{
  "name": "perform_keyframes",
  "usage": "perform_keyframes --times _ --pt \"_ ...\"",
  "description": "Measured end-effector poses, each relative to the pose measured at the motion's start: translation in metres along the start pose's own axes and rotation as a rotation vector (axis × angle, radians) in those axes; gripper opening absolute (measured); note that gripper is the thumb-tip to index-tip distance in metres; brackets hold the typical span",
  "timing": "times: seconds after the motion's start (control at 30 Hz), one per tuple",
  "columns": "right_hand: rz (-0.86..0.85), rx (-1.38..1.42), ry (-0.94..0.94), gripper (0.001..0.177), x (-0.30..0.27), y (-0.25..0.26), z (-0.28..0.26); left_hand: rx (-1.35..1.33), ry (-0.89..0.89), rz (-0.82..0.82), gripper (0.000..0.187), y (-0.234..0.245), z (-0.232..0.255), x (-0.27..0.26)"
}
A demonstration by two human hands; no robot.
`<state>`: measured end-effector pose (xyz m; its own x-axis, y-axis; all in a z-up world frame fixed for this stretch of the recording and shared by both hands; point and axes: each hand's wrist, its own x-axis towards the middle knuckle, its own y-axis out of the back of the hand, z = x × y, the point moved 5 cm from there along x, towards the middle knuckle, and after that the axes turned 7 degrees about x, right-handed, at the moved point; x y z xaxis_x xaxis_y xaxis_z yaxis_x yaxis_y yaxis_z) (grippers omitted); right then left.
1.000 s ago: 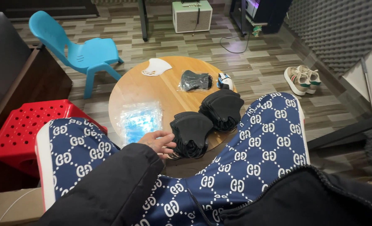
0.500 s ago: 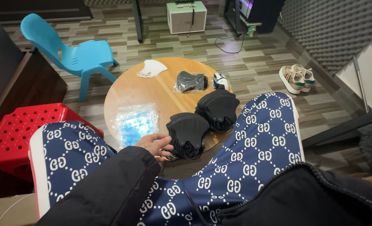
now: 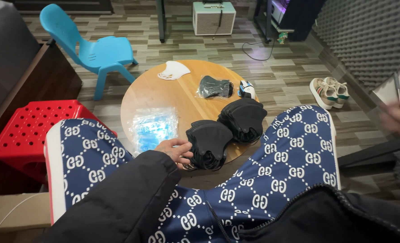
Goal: The person is packaging black protective gear into a clear plastic bag while sitting at a low table.
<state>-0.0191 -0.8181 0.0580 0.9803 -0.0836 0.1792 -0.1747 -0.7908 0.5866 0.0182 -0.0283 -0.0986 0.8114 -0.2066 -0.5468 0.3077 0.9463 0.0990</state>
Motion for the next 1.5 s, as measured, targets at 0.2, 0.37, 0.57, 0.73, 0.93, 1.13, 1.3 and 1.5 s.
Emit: perform_keyframes --times 0.2,0.37,0.57,0.73,0.93,1.13,1.3,1.5 --pt "-0.103 -0.325 -0.125 0.029 0.022 -0.225 -0.299 -0.014 0.006 0.044 0.04 0.004 -0.009 0.005" --pt "-0.343 -0.41 -0.055 0.035 0.037 -0.368 -0.288 0.188 -0.118 0.027 0.05 0.008 -0.049 0.05" --pt "-0.436 -0.572 -0.056 0.031 0.022 -0.5 -0.174 0.204 -0.129 0.073 0.041 0.011 -0.051 0.037" --pt "-0.477 -0.651 -0.159 0.049 -0.008 -0.538 -0.118 0.246 -0.171 0.002 0.045 0.002 -0.054 0.044" --pt "-0.541 -0.584 -0.198 0.055 -0.019 -0.535 -0.137 0.305 -0.143 -0.027 0.044 -0.002 -0.049 0.037" --pt "-0.418 -0.648 -0.206 0.051 -0.017 -0.534 -0.132 0.253 -0.164 -0.055 0.045 0.0 -0.052 0.042" --pt "-0.287 -0.526 -0.216 0.02 -0.006 -0.521 -0.15 0.191 -0.159 -0.06 0.044 -0.001 -0.05 0.035" --pt "-0.185 -0.259 -0.252 0.023 -0.01 -0.497 -0.198 0.195 -0.185 -0.044 0.044 0.0 -0.051 0.038"
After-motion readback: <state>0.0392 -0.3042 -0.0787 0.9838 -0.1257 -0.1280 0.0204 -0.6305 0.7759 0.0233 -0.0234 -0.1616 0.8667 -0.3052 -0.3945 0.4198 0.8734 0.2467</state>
